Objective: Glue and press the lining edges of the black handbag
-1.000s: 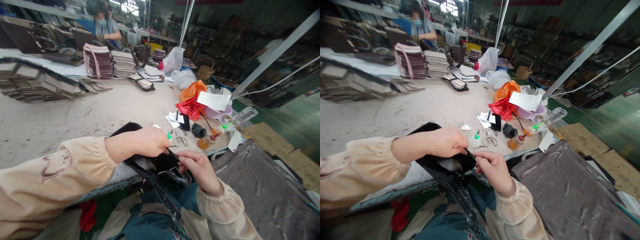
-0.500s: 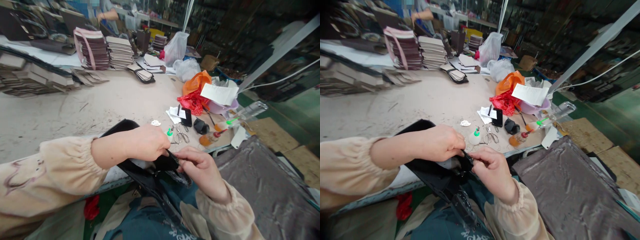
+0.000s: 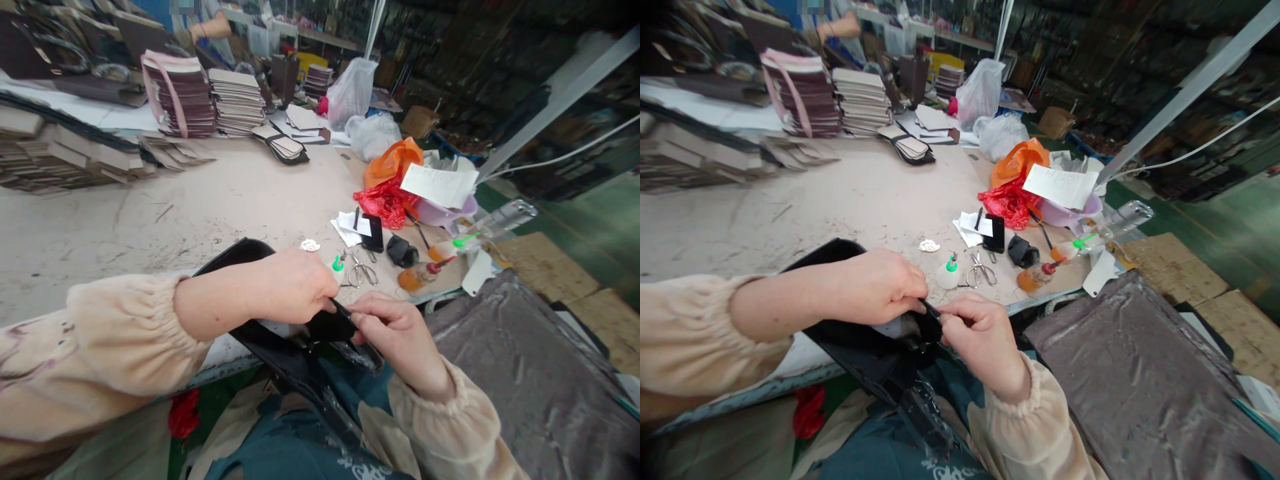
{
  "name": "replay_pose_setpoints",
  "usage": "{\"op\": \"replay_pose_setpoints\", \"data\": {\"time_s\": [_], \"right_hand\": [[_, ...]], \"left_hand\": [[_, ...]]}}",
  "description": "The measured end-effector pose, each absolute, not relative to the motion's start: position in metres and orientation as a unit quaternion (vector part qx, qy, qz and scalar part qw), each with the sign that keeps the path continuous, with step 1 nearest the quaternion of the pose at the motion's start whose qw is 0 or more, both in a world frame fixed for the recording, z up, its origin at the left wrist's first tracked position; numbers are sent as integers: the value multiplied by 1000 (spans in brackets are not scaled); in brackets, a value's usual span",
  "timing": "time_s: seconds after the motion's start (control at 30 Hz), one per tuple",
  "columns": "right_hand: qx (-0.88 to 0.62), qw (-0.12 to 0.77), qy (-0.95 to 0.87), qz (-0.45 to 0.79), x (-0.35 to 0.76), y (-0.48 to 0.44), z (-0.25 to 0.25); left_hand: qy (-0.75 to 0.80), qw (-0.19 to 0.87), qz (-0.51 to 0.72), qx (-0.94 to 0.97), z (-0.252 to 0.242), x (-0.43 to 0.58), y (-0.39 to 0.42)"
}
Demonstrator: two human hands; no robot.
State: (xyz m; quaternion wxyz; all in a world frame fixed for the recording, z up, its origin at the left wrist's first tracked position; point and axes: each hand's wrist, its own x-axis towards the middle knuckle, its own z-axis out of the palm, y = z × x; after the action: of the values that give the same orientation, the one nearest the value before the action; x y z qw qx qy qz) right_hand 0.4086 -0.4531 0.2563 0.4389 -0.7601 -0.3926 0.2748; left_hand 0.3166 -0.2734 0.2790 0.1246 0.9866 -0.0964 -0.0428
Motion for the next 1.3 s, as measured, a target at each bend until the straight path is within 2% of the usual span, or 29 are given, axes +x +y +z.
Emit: {"op": "replay_pose_setpoints", "data": {"time_s": [0.47, 0.73, 1.1, 1.3], "right_hand": [[-727, 478, -367, 329, 411, -458, 256], [-764, 432, -395, 272, 409, -453, 258], [-725, 486, -362, 327, 410, -461, 254], [-746, 474, -350, 311, 409, -456, 256]], "left_hand": [[-104, 123, -28, 987, 277, 316, -273], [-99, 119, -32, 987, 278, 317, -274], [-98, 128, -42, 986, 281, 318, -274], [-98, 136, -41, 985, 281, 317, -274]]}}
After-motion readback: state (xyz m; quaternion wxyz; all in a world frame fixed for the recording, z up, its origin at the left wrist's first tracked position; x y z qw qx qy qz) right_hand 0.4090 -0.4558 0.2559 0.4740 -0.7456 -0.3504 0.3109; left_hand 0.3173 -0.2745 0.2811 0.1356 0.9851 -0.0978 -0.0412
